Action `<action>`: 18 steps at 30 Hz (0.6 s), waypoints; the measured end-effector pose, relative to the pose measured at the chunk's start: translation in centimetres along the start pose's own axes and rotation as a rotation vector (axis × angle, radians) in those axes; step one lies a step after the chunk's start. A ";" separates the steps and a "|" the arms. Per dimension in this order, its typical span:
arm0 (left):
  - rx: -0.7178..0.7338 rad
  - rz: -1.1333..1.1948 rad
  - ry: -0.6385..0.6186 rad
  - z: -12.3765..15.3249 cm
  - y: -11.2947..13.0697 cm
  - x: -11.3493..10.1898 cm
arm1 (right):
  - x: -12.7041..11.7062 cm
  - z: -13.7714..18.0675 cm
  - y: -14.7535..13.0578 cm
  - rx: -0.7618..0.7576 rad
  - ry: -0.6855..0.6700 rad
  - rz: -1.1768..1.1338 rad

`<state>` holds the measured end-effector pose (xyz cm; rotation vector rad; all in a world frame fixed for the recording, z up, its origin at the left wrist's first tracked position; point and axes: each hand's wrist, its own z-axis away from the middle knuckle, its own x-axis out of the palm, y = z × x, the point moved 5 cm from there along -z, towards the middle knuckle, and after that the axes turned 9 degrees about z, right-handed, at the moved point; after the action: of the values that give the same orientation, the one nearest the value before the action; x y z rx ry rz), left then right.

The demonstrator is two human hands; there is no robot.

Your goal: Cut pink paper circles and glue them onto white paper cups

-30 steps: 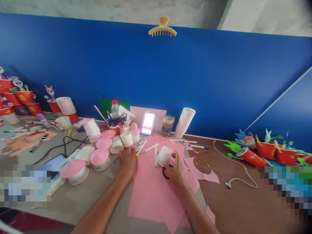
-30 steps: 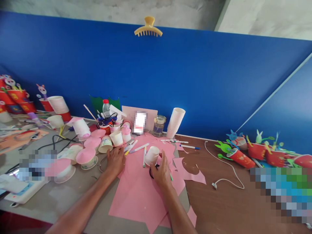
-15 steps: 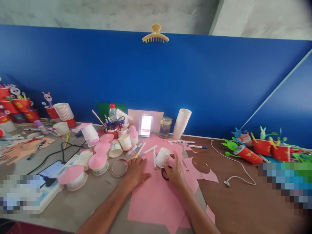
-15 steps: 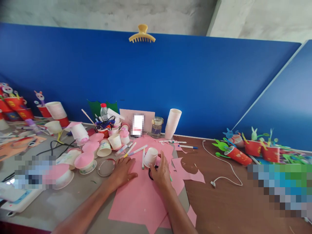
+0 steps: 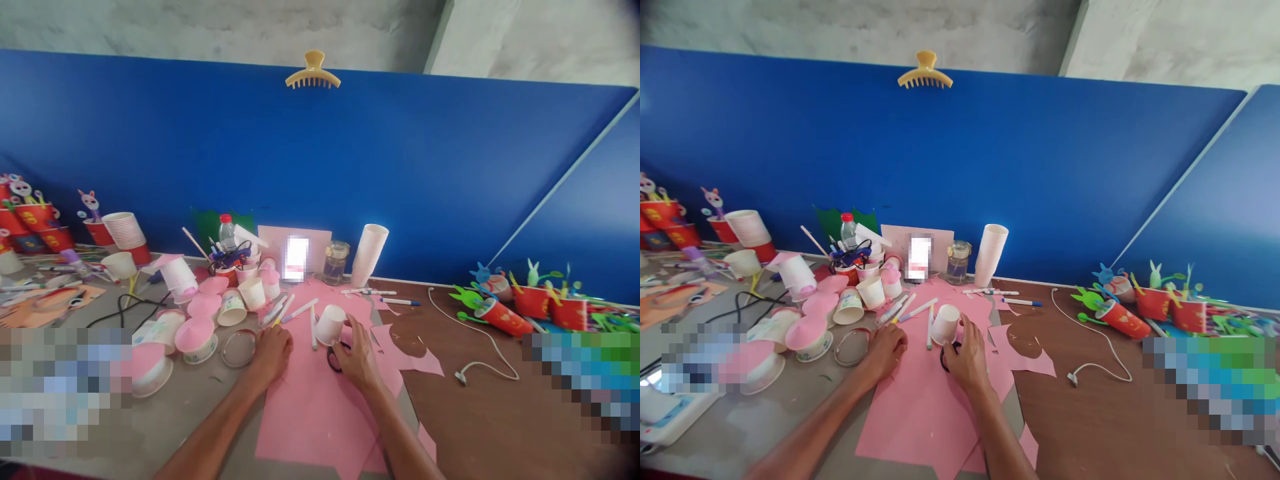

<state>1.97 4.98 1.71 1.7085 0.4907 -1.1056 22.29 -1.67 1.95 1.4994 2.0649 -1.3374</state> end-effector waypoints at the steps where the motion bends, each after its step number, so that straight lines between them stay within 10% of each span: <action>1: -0.001 -0.002 0.003 0.0 0.1 -0.1 | 0.0 0.0 0.1 0.018 0.010 -0.002; 18: 0.081 0.145 -0.028 0.9 0.4 -0.3 | 0.4 0.3 0.5 0.040 0.063 0.012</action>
<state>1.75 4.10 2.13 1.7671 0.3029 -1.0553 22.43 -1.67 1.25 1.5877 2.0744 -1.3519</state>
